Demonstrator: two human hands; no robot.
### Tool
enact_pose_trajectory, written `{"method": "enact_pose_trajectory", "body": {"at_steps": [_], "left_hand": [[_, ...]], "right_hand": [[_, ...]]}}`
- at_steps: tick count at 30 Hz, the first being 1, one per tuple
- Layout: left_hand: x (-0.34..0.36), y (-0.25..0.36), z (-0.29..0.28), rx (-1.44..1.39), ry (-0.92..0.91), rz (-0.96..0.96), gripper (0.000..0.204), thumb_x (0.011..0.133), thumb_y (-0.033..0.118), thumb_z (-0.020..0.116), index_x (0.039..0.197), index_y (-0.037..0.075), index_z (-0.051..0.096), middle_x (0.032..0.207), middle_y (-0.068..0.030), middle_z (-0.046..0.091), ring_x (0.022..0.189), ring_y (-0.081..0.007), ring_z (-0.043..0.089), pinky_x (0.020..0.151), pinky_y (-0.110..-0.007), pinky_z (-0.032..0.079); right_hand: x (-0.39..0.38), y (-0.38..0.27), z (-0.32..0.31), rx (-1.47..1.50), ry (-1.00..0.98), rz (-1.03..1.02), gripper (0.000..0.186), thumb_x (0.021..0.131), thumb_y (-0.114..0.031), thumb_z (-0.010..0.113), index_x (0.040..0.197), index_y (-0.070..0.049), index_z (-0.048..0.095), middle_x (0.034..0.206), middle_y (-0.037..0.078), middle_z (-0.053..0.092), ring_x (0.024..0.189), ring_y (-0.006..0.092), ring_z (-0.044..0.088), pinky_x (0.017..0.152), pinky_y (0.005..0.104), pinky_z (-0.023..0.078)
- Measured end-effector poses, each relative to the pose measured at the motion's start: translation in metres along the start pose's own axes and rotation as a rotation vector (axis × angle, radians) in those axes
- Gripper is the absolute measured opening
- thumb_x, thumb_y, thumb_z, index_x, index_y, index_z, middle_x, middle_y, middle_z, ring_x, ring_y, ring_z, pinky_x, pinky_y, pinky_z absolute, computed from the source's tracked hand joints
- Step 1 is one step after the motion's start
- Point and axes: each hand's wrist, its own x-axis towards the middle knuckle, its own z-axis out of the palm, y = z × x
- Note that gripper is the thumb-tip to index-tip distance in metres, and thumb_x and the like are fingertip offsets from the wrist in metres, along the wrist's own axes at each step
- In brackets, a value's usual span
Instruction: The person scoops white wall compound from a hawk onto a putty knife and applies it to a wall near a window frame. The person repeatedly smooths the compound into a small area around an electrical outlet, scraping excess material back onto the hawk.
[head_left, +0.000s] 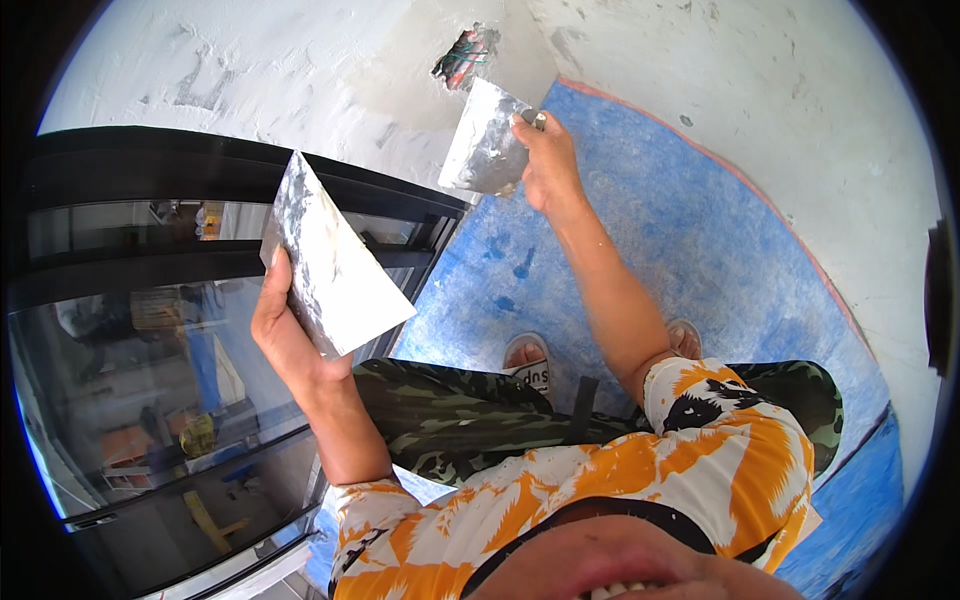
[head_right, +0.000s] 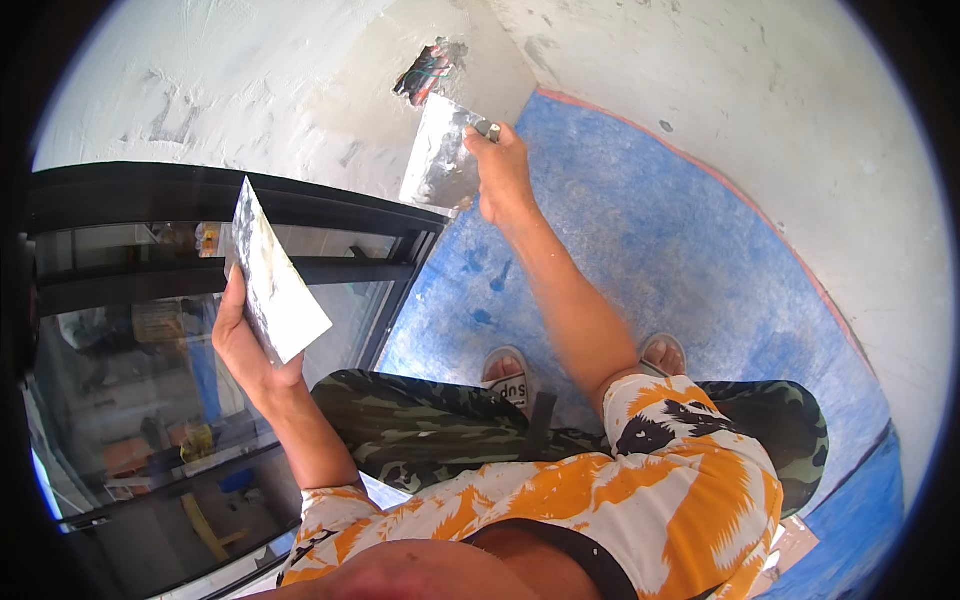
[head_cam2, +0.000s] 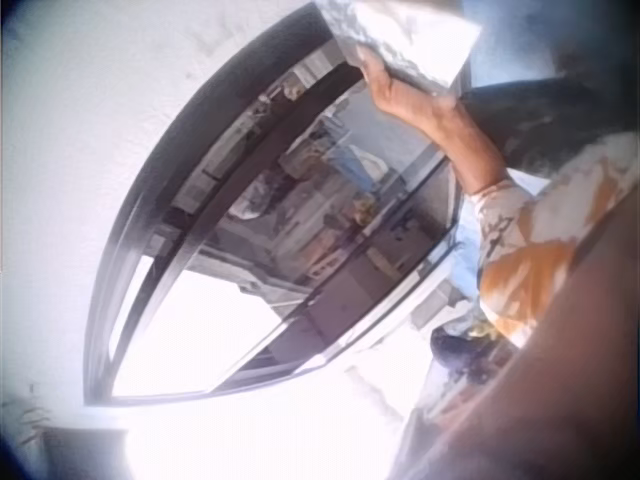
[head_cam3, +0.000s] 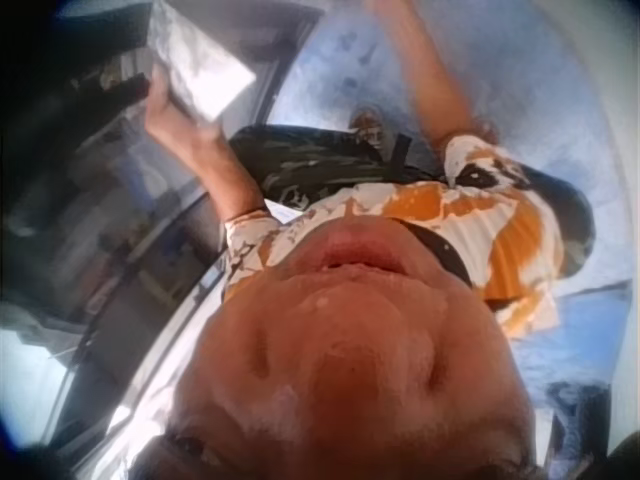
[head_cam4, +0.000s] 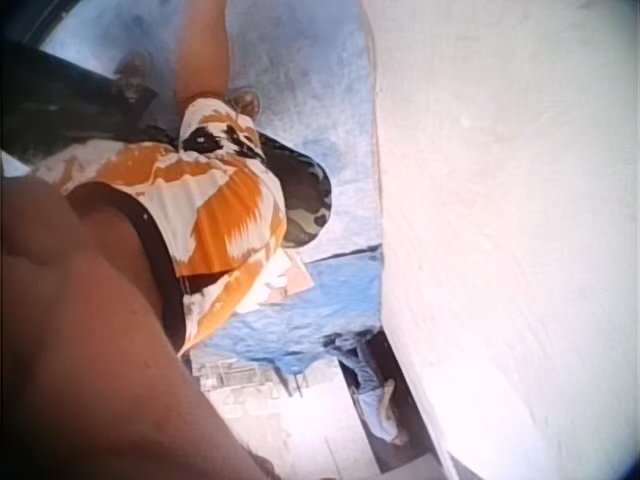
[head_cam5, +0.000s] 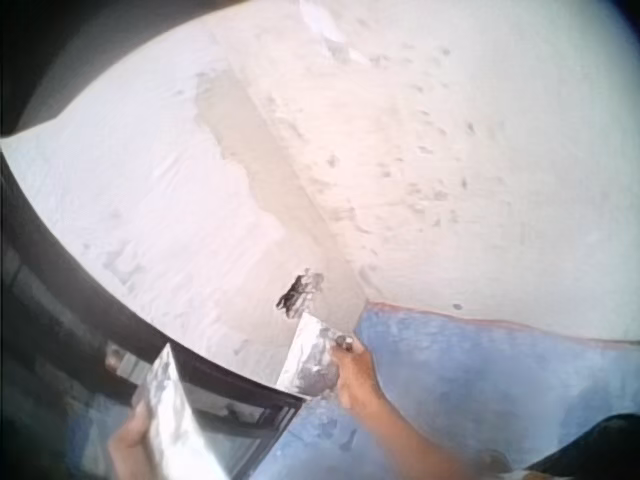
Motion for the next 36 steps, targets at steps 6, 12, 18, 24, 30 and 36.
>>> {"method": "enact_pose_trajectory", "body": {"at_steps": [6,12,18,24,30,36], "left_hand": [[-0.006,0.006,-0.013,0.0,-0.022,0.013,0.032,0.097,0.013,0.051,0.123,-0.005,0.056,0.112,-0.0149,0.068,0.094,-0.0258,0.07,0.081,-0.038,0.059],[-0.012,0.008,-0.027,0.011,-0.027,0.03,0.034,0.097,0.013,0.052,0.126,-0.006,0.055,0.115,-0.0155,0.067,0.095,-0.0252,0.07,0.082,-0.037,0.059],[-0.013,0.011,-0.034,0.028,0.001,0.037,0.035,0.097,0.014,0.052,0.125,-0.005,0.055,0.115,-0.0154,0.067,0.096,-0.0246,0.07,0.083,-0.037,0.059],[-0.008,0.01,-0.033,0.007,0.024,0.05,0.034,0.097,0.014,0.052,0.124,-0.005,0.056,0.114,-0.0145,0.067,0.094,-0.0242,0.07,0.081,-0.036,0.058],[-0.007,0.006,-0.031,0.023,0.029,0.047,0.033,0.097,0.015,0.053,0.123,-0.004,0.057,0.114,-0.014,0.067,0.094,-0.0244,0.069,0.082,-0.037,0.058],[0.002,0.003,-0.031,0.073,0.042,0.123,0.033,0.097,0.016,0.053,0.123,-0.004,0.057,0.114,-0.0134,0.067,0.095,-0.0241,0.069,0.083,-0.037,0.057]], "right_hand": [[-0.002,0.038,0.041,-0.606,0.197,-0.543,0.027,0.088,-0.005,0.063,0.114,0.001,0.065,0.099,0.007,0.065,0.084,0.0177,0.063,0.077,0.0327,0.05],[0.04,0.068,0.073,-0.944,0.363,-1.074,0.041,0.08,0.001,0.059,0.12,-0.003,0.064,0.105,0.014,0.059,0.094,0.0317,0.053,0.087,0.0424,0.042],[0.012,0.111,0.086,-0.933,0.124,-1.197,0.05,0.073,0.007,0.06,0.121,-0.005,0.064,0.106,0.014,0.057,0.094,0.0334,0.051,0.087,0.0407,0.042],[-0.024,0.106,0.047,-0.784,-0.032,-1.109,0.047,0.08,0.007,0.059,0.124,-0.009,0.065,0.107,0.014,0.064,0.095,0.0304,0.057,0.088,0.0392,0.047],[0.038,0.067,0.078,-0.777,0.386,-0.926,0.036,0.087,-0.003,0.057,0.122,0.0,0.062,0.112,0.018,0.063,0.103,0.0338,0.057,0.09,0.0416,0.046],[-0.037,0.082,0.124,-0.94,0.02,-1.122,0.037,0.08,-0.001,0.062,0.117,0.0,0.064,0.11,0.018,0.062,0.095,0.0357,0.056,0.082,0.0434,0.047]]}}
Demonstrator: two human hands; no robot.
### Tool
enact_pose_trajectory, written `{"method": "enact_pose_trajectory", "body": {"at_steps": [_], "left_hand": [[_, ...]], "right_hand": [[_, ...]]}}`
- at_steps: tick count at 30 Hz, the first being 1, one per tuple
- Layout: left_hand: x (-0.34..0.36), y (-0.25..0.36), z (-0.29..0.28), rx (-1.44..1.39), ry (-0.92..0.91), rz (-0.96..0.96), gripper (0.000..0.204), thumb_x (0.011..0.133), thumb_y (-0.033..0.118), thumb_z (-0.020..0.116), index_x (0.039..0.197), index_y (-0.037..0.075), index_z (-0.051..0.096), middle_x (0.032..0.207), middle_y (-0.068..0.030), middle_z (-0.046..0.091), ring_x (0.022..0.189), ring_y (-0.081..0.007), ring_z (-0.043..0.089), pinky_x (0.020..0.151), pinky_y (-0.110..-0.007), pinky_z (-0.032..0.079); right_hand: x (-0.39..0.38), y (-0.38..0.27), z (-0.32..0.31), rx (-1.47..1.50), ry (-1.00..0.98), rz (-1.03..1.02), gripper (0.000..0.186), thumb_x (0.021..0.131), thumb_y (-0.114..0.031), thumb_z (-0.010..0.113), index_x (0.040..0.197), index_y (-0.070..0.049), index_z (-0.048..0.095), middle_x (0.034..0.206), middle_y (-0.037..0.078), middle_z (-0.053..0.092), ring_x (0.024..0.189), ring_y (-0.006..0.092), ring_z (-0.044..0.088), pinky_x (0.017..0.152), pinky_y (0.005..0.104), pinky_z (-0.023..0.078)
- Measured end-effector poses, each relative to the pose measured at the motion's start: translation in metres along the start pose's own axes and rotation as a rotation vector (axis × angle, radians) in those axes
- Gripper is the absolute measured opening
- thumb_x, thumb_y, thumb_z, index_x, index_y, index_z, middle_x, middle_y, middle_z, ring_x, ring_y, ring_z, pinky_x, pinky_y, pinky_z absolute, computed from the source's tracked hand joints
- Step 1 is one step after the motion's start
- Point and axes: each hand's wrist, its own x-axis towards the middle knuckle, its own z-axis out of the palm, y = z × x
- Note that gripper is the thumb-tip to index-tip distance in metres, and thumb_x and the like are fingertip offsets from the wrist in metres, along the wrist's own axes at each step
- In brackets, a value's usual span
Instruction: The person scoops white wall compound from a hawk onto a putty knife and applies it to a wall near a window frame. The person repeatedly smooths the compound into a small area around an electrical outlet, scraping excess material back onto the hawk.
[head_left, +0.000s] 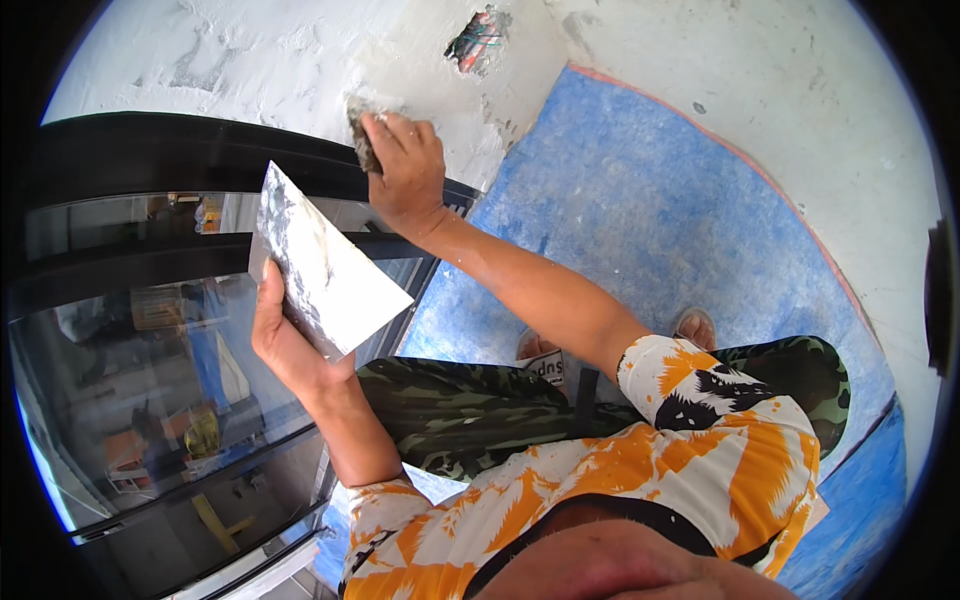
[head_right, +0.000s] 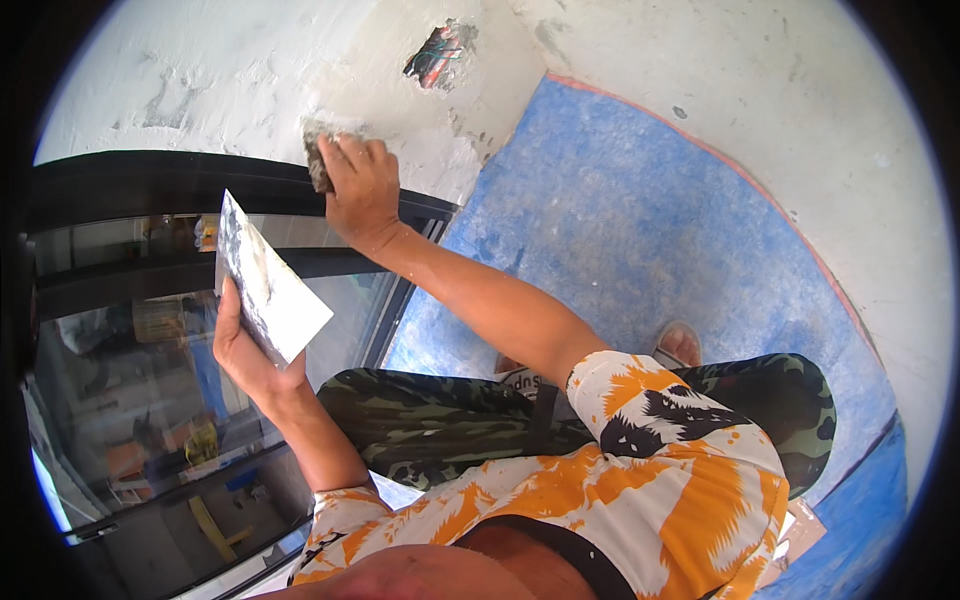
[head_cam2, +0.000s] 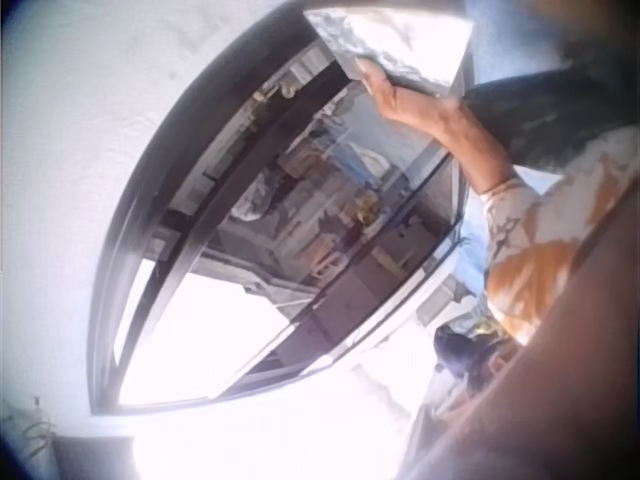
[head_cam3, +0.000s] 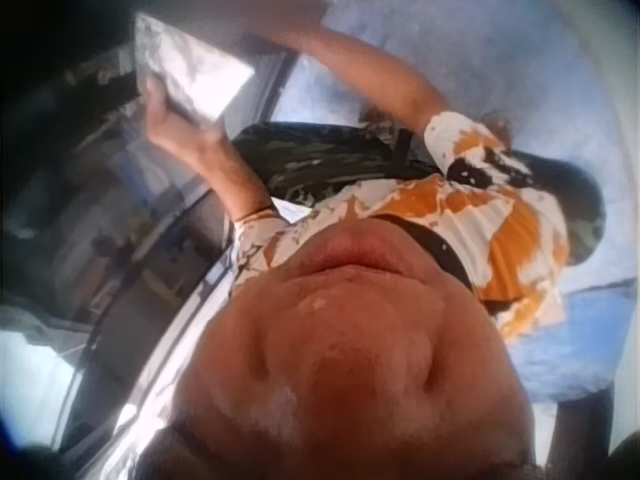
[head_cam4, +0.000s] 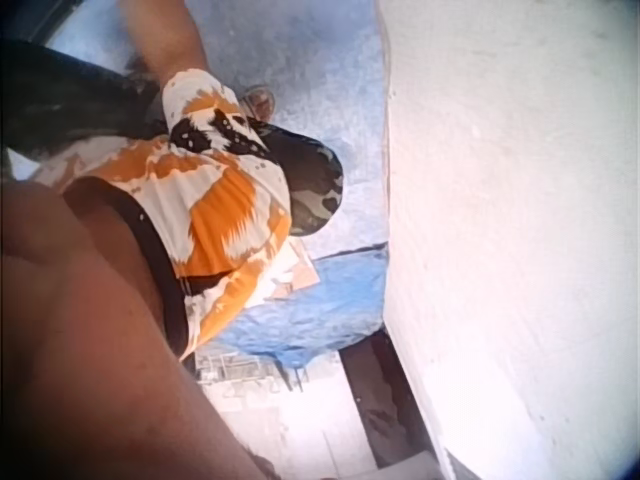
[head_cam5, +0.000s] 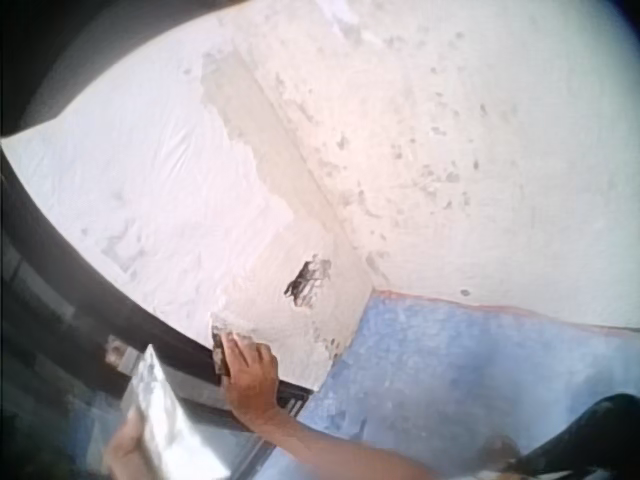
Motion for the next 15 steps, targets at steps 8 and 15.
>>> {"method": "enact_pose_trajectory", "body": {"at_steps": [8,15], "left_hand": [[0.011,-0.015,0.003,-0.023,0.125,-0.054,0.035,0.098,0.016,0.049,0.127,-0.004,0.055,0.116,-0.013,0.066,0.098,-0.0231,0.068,0.085,-0.036,0.056],[0.024,-0.014,0.012,0.276,0.14,0.128,0.027,0.095,0.011,0.054,0.116,-0.006,0.057,0.103,-0.0145,0.067,0.087,-0.0217,0.069,0.077,-0.033,0.057]], "right_hand": [[-0.007,0.001,-0.11,0.679,-0.272,-0.289,0.04,0.077,0.011,0.062,0.113,-0.005,0.07,0.105,0.014,0.064,0.094,0.0295,0.06,0.082,0.036,0.049],[0.045,0.025,-0.156,0.198,-0.535,-0.426,0.043,0.068,0.006,0.067,0.108,-0.009,0.073,0.102,0.01,0.067,0.095,0.0273,0.059,0.08,0.0371,0.05]]}}
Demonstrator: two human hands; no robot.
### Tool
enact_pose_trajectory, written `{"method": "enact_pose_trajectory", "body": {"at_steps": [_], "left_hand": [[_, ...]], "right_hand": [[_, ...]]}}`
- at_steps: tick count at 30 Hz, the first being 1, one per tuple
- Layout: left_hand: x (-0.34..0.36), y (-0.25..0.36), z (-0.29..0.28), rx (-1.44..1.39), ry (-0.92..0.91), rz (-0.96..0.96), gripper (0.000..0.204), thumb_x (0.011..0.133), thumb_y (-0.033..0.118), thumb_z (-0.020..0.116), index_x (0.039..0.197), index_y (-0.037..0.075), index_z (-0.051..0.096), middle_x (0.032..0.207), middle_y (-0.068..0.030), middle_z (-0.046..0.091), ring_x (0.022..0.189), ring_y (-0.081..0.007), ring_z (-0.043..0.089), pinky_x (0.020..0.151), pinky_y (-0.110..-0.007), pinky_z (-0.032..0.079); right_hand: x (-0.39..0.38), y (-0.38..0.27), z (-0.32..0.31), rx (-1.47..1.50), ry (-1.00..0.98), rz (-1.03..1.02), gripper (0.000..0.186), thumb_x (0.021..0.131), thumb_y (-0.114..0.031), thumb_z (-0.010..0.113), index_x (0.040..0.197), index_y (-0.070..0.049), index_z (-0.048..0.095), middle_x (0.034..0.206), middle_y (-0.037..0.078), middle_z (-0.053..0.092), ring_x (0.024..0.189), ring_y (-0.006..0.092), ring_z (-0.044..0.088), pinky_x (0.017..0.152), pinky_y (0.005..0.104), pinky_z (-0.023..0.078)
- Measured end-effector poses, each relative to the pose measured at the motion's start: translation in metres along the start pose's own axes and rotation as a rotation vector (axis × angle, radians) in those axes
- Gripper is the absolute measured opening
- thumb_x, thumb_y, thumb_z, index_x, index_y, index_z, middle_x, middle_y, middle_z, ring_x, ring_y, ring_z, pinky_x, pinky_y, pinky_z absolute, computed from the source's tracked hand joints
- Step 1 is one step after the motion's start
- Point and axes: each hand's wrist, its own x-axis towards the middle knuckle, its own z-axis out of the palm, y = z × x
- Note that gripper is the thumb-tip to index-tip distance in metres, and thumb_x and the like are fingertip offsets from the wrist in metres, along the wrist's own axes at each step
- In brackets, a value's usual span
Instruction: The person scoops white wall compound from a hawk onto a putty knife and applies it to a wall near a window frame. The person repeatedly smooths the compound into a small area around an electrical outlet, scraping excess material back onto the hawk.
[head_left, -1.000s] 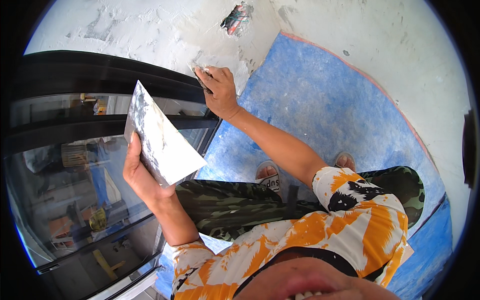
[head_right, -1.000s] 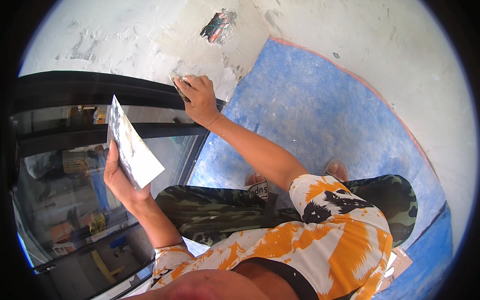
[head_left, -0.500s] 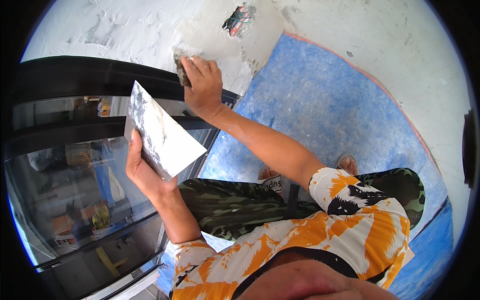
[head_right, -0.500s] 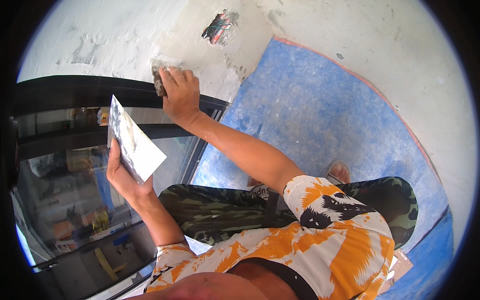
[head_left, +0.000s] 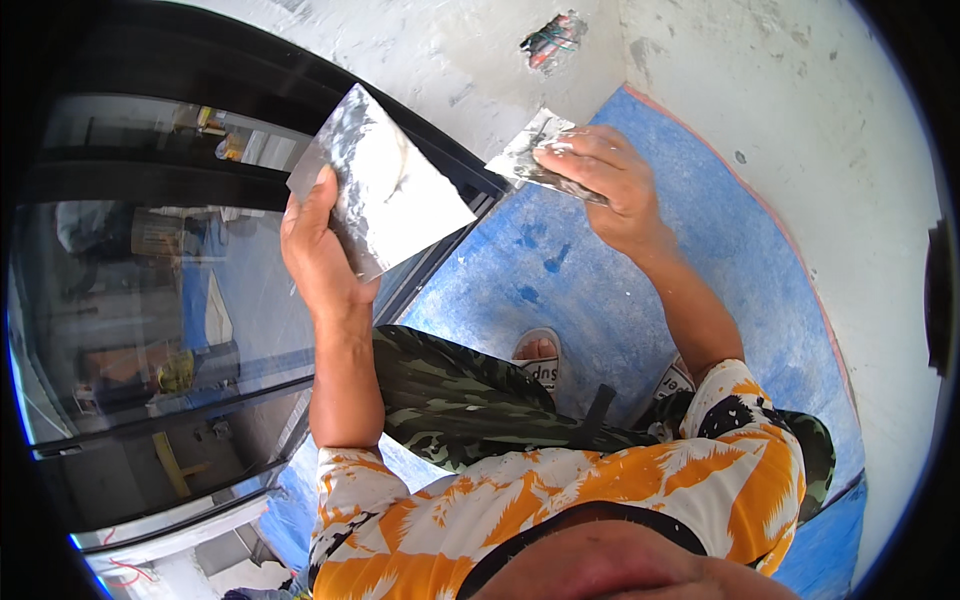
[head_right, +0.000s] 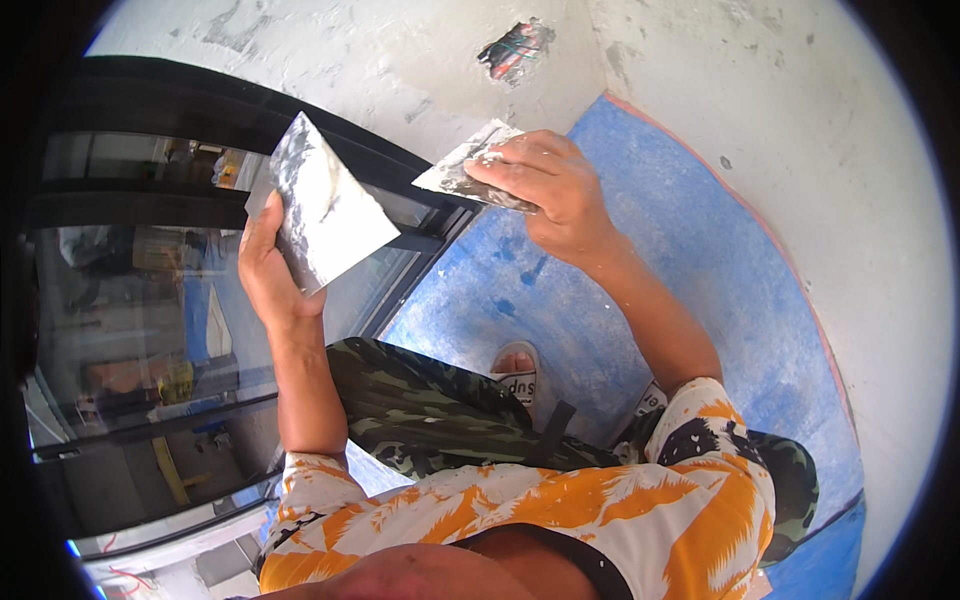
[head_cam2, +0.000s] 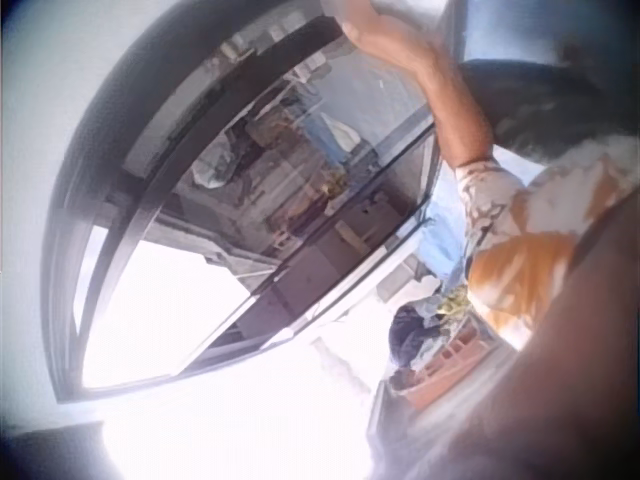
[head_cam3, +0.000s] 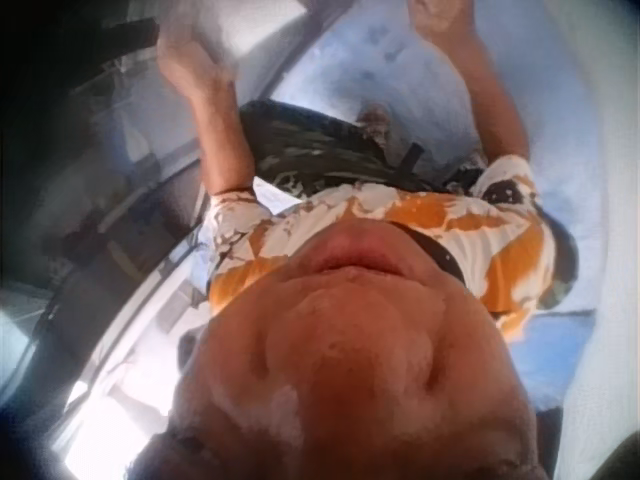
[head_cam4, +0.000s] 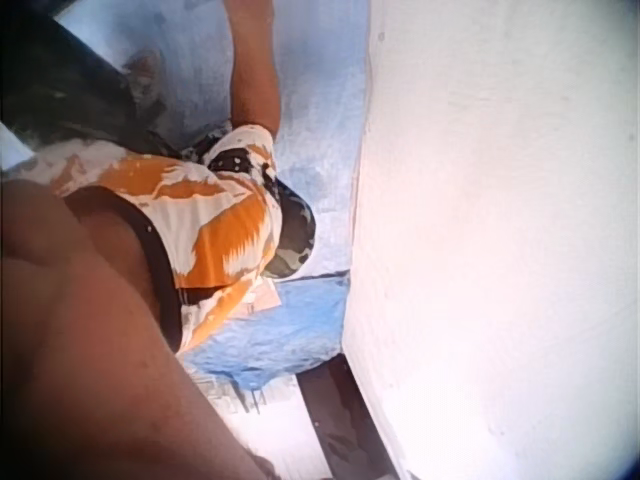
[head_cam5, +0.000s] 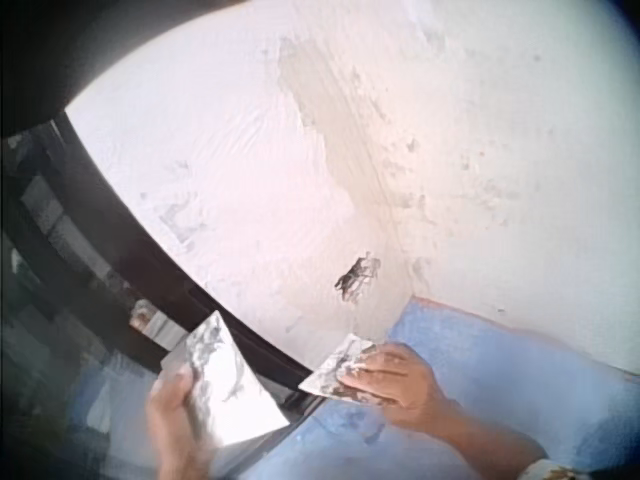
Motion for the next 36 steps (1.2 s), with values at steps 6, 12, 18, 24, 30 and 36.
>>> {"method": "enact_pose_trajectory", "body": {"at_steps": [6,12,18,24,30,36], "left_hand": [[-0.011,0.0,0.018,0.199,-0.073,0.056,0.026,0.092,0.011,0.059,0.111,-0.007,0.058,0.092,-0.0099,0.067,0.074,-0.0142,0.066,0.066,-0.026,0.052],[-0.018,-0.007,0.03,0.379,-0.22,0.115,0.021,0.092,0.01,0.059,0.109,-0.003,0.062,0.091,-0.0061,0.067,0.08,-0.0107,0.061,0.074,-0.025,0.048],[-0.012,0.004,0.029,0.085,0.031,0.216,0.019,0.093,0.008,0.056,0.107,-0.005,0.06,0.097,-0.0096,0.066,0.085,-0.0161,0.065,0.077,-0.029,0.051],[-0.014,-0.005,0.037,-0.155,0.076,-0.101,0.024,0.094,0.01,0.056,0.111,-0.007,0.054,0.1,-0.0155,0.065,0.076,-0.0206,0.069,0.068,-0.032,0.057],[-0.011,-0.007,0.027,0.06,-0.047,0.147,0.023,0.094,0.011,0.057,0.111,-0.005,0.056,0.096,-0.0118,0.066,0.078,-0.0163,0.065,0.07,-0.029,0.053],[-0.012,-0.012,0.032,0.148,0.029,0.187,0.024,0.093,0.011,0.06,0.111,-0.004,0.06,0.096,-0.0082,0.065,0.081,-0.0136,0.062,0.071,-0.027,0.05]], "right_hand": [[0.009,-0.03,-0.028,-0.191,-0.38,-0.166,0.034,0.068,-0.001,0.067,0.097,-0.016,0.075,0.101,-0.003,0.069,0.093,0.0184,0.057,0.082,0.0348,0.042],[0.022,-0.04,-0.018,-0.183,-0.212,-0.072,0.031,0.067,-0.003,0.068,0.094,-0.016,0.075,0.1,-0.004,0.07,0.092,0.018,0.056,0.083,0.0353,0.04],[0.005,-0.028,-0.024,0.116,-0.219,0.015,0.04,0.067,0.004,0.063,0.102,-0.012,0.074,0.099,0.005,0.068,0.096,0.023,0.057,0.082,0.0369,0.044],[0.011,-0.049,-0.014,0.229,0.086,0.095,0.06,0.068,0.016,0.049,0.118,-0.009,0.069,0.117,0.015,0.059,0.103,0.0322,0.057,0.094,0.0405,0.047],[0.01,-0.027,-0.028,-0.051,-0.074,0.158,0.053,0.072,0.013,0.053,0.116,-0.011,0.069,0.107,0.009,0.063,0.104,0.0305,0.057,0.092,0.0391,0.047],[-0.017,-0.01,-0.032,-0.069,-0.293,-0.06,0.047,0.072,0.011,0.056,0.111,-0.012,0.071,0.103,0.008,0.068,0.096,0.0288,0.059,0.09,0.0377,0.047]]}}
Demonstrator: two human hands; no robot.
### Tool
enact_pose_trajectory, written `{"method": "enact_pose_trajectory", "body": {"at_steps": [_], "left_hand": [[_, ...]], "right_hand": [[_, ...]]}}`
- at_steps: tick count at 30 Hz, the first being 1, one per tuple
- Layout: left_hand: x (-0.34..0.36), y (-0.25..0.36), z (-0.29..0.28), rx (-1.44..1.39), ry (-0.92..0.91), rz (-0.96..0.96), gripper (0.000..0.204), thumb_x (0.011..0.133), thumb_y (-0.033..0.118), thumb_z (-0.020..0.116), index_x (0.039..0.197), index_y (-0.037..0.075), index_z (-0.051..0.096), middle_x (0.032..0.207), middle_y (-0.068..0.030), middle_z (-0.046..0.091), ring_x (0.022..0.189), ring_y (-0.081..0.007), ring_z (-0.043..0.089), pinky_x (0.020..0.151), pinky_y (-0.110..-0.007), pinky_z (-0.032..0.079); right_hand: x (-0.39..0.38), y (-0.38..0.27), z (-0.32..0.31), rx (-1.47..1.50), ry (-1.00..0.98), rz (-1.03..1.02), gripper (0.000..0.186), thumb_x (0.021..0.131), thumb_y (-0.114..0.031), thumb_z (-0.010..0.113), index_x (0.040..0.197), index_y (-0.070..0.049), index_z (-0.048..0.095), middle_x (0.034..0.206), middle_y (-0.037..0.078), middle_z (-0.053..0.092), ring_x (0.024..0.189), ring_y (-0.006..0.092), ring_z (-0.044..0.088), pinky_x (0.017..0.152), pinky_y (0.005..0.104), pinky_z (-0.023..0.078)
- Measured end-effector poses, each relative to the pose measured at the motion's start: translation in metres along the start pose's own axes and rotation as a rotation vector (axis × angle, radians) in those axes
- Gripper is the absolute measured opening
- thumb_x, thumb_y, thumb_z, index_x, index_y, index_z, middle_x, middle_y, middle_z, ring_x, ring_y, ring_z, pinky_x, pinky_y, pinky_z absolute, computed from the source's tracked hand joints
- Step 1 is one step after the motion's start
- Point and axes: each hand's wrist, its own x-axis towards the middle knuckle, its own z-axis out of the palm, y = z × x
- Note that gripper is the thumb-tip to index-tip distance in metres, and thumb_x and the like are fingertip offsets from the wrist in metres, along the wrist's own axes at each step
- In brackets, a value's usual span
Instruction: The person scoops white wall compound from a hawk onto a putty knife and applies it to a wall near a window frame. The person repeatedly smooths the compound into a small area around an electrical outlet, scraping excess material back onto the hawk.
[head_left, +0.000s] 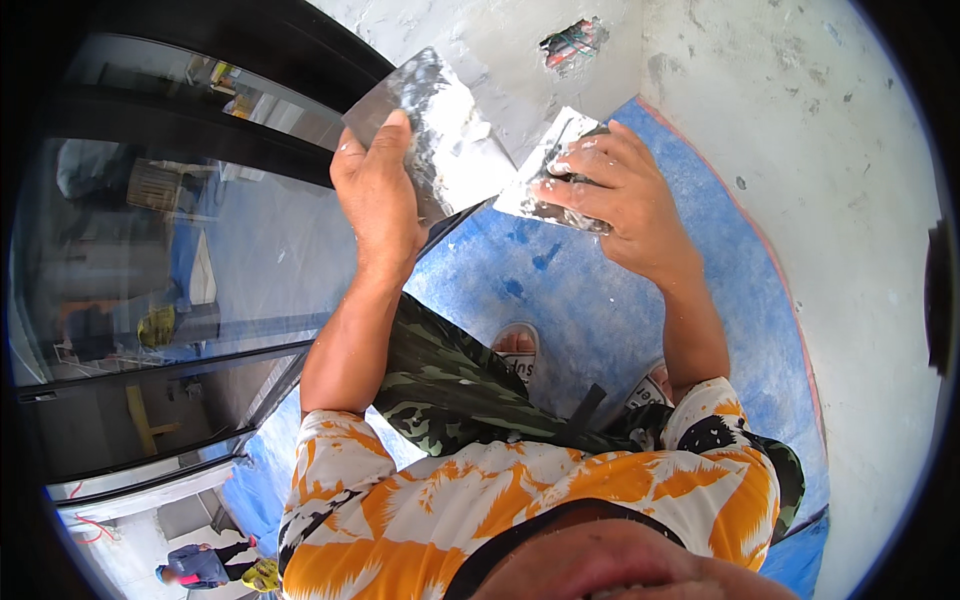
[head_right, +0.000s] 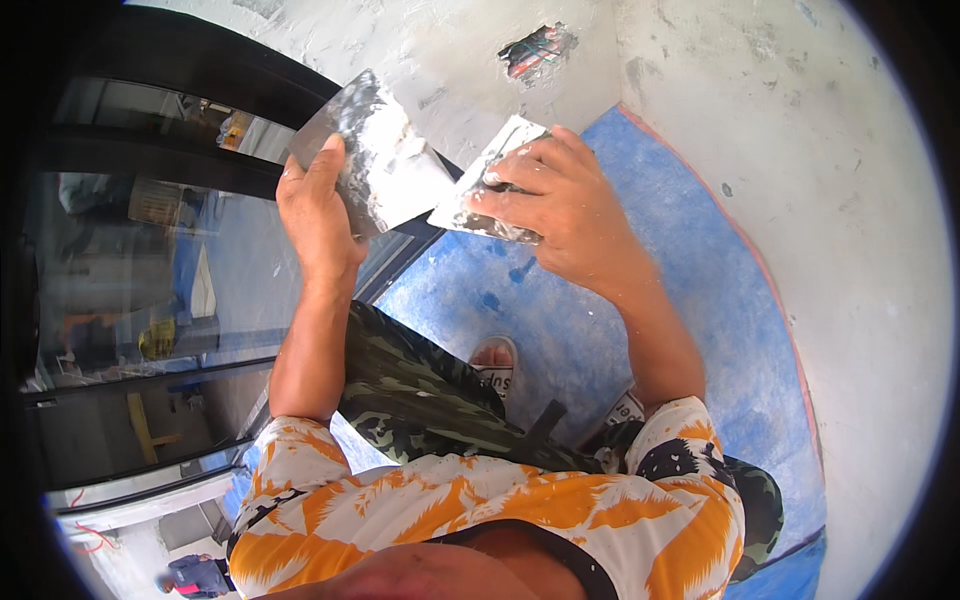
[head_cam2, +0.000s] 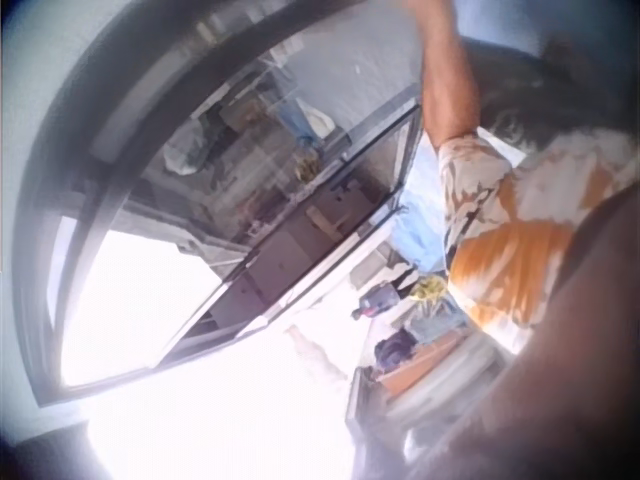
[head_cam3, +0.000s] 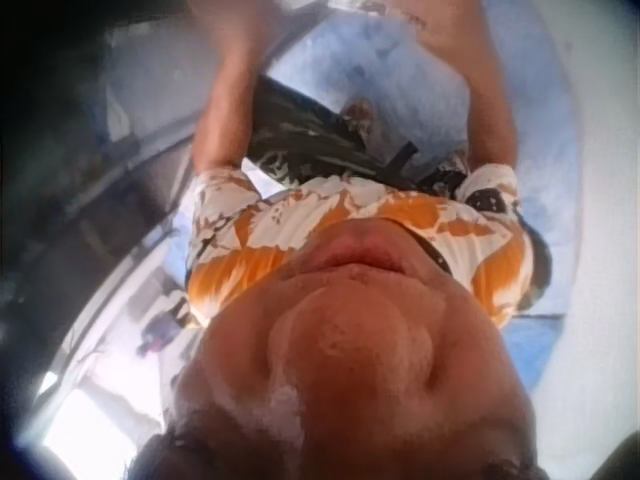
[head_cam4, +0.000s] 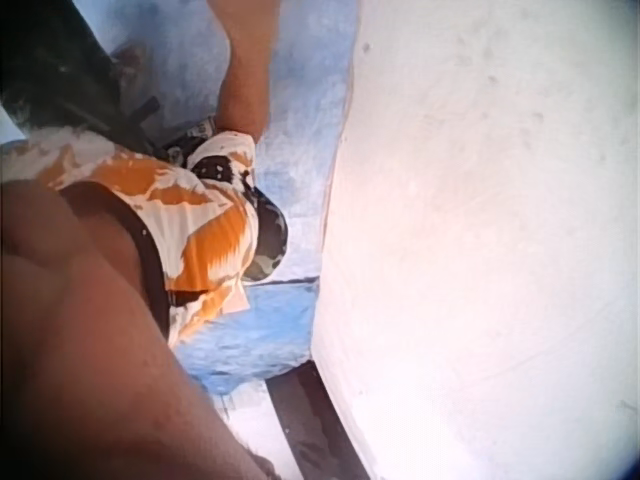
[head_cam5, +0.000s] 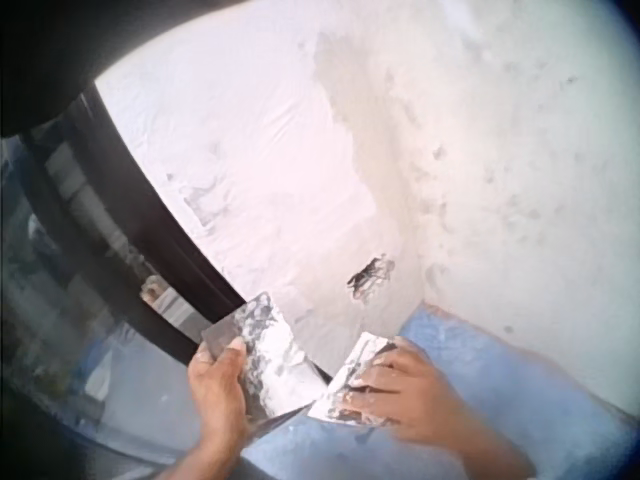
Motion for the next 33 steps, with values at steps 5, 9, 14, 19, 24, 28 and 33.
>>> {"method": "enact_pose_trajectory", "body": {"at_steps": [5,9,14,19,24,28,33], "left_hand": [[0.001,0.018,-0.01,-0.053,0.043,0.25,0.023,0.094,0.014,0.059,0.11,-0.002,0.057,0.095,-0.0069,0.064,0.08,-0.0103,0.061,0.071,-0.026,0.051],[-0.012,0.024,-0.012,-0.018,-0.006,0.181,0.027,0.094,0.015,0.06,0.114,-0.003,0.057,0.097,-0.008,0.064,0.082,-0.0121,0.064,0.071,-0.026,0.052],[-0.012,0.023,-0.015,0.018,0.026,0.172,0.028,0.094,0.014,0.059,0.116,-0.003,0.057,0.099,-0.0089,0.065,0.084,-0.0132,0.065,0.073,-0.026,0.053],[-0.016,0.016,-0.027,0.043,0.047,0.111,0.03,0.093,0.016,0.059,0.116,-0.003,0.059,0.104,-0.0093,0.065,0.087,-0.015,0.066,0.076,-0.028,0.053],[-0.017,0.01,-0.034,0.057,-0.013,0.096,0.032,0.093,0.017,0.06,0.117,-0.003,0.058,0.103,-0.0091,0.065,0.086,-0.0149,0.065,0.076,-0.027,0.053],[-0.017,0.012,-0.037,0.057,0.017,0.088,0.032,0.092,0.018,0.061,0.117,-0.003,0.059,0.103,-0.0092,0.065,0.086,-0.0149,0.065,0.076,-0.027,0.052],[-0.021,0.013,-0.038,0.067,0.045,0.075,0.033,0.092,0.02,0.062,0.116,-0.003,0.058,0.103,-0.0098,0.065,0.086,-0.0151,0.065,0.075,-0.027,0.053]], "right_hand": [[-0.031,0.074,0.032,0.494,0.267,0.729,0.05,0.078,0.009,0.052,0.121,-0.013,0.068,0.098,0.008,0.07,0.086,0.0224,0.06,0.081,0.0352,0.048],[-0.033,0.166,0.098,0.424,0.742,1.046,0.047,0.082,0.005,0.05,0.123,-0.01,0.066,0.109,0.013,0.07,0.097,0.0262,0.066,0.088,0.0316,0.049],[-0.008,0.223,0.15,0.052,0.981,0.725,0.051,0.078,0.007,0.048,0.123,-0.009,0.066,0.114,0.018,0.067,0.101,0.0322,0.064,0.095,0.0359,0.048],[0.013,0.207,0.182,-0.13,0.879,0.748,0.062,0.074,0.01,0.051,0.132,-0.013,0.059,0.125,0.018,0.059,0.112,0.0346,0.058,0.098,0.0378,0.046],[-0.013,0.173,0.201,-0.144,0.793,0.581,0.062,0.072,0.012,0.053,0.129,-0.011,0.062,0.117,0.017,0.062,0.107,0.0346,0.059,0.096,0.0384,0.047],[-0.019,0.183,0.179,-0.145,0.894,0.632,0.052,0.077,0.011,0.052,0.125,-0.006,0.063,0.113,0.018,0.065,0.108,0.034,0.06,0.096,0.0377,0.048],[0.014,0.175,0.194,-0.22,0.833,0.746,0.057,0.075,0.011,0.051,0.129,-0.005,0.06,0.118,0.018,0.06,0.111,0.0381,0.055,0.098,0.039,0.045]]}}
